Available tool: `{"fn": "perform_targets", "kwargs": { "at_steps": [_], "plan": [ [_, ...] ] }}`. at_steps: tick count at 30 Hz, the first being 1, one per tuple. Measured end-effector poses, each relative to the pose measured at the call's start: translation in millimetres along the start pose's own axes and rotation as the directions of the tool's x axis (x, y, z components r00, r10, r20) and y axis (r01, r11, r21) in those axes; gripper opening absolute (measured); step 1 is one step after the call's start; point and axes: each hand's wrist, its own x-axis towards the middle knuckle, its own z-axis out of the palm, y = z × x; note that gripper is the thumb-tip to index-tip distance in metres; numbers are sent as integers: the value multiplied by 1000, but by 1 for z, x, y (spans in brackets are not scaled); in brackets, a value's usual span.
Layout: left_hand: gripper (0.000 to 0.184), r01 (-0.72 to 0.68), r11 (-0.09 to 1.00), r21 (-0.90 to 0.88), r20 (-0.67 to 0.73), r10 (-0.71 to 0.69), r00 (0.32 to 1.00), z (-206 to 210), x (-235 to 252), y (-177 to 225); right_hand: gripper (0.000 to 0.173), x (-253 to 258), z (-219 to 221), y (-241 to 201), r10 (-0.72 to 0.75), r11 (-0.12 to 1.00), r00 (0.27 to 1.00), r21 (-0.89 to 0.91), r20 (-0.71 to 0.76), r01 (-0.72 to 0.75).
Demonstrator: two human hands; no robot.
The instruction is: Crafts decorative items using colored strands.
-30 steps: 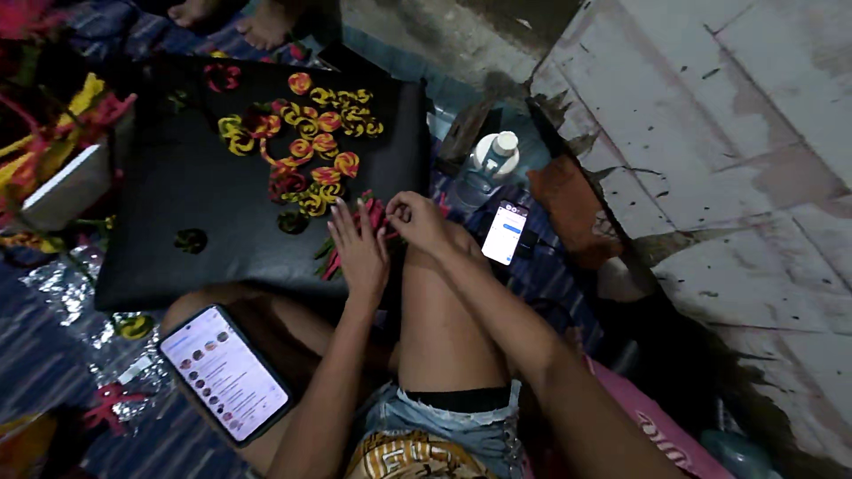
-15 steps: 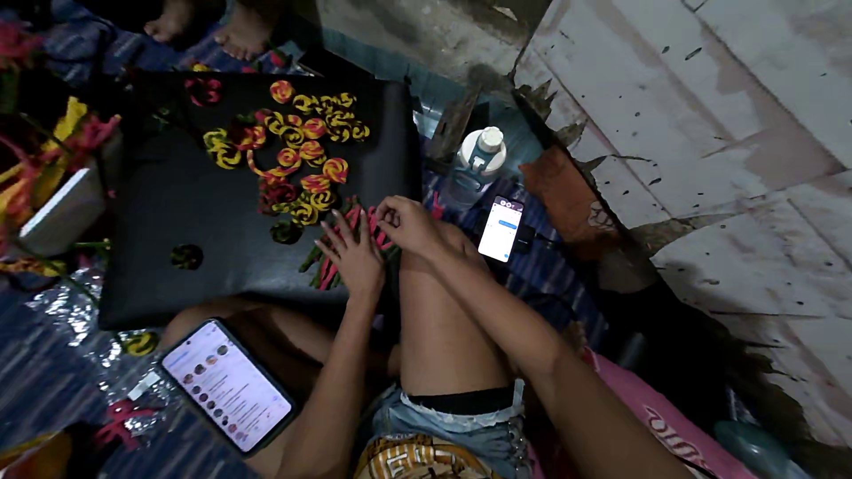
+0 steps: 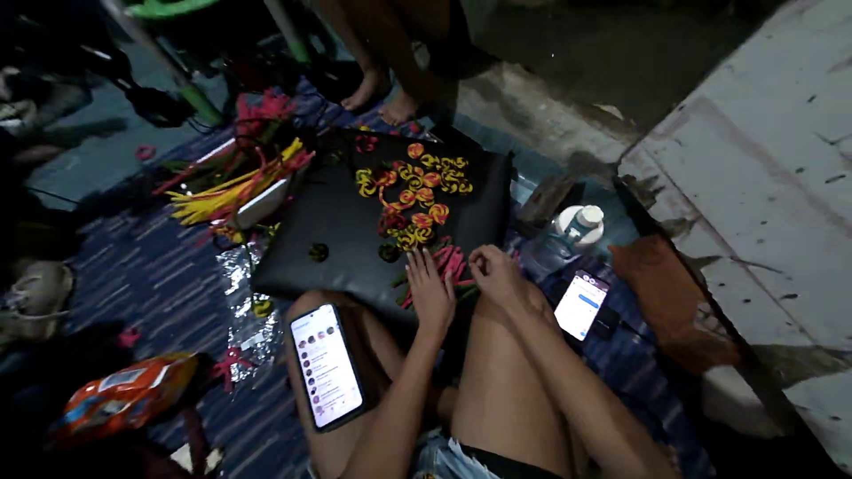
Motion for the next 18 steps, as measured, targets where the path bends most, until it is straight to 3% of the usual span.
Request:
{"fn": "perform_targets", "kwargs": {
  "at_steps": [2, 5, 9, 14, 18],
  "plan": [
    [67, -4, 998, 56, 28, 2, 1000, 12, -4, -9, 32, 1, -3, -6, 51, 987, 985, -158, 166, -25],
    [67, -57, 992, 114, 39, 53, 998, 19, -5, -14, 38, 3, -5, -13, 112, 964, 966, -262, 232, -49],
    [65, -62, 993, 104, 114, 51, 992, 16, -4, -13, 31, 2, 1, -10, -59, 972, 994, -220, 90, 78],
    [65, -102, 992, 69, 246, 82, 966, 6, 5, -11, 24, 0, 7, -8, -274, 940, 962, -212, -7, 267],
    [82, -40, 998, 58, 141, 31, 990, -7, 6, 8, 23, -2, 8, 3, -387, 903, 918, -238, -87, 358]
  ]
}}
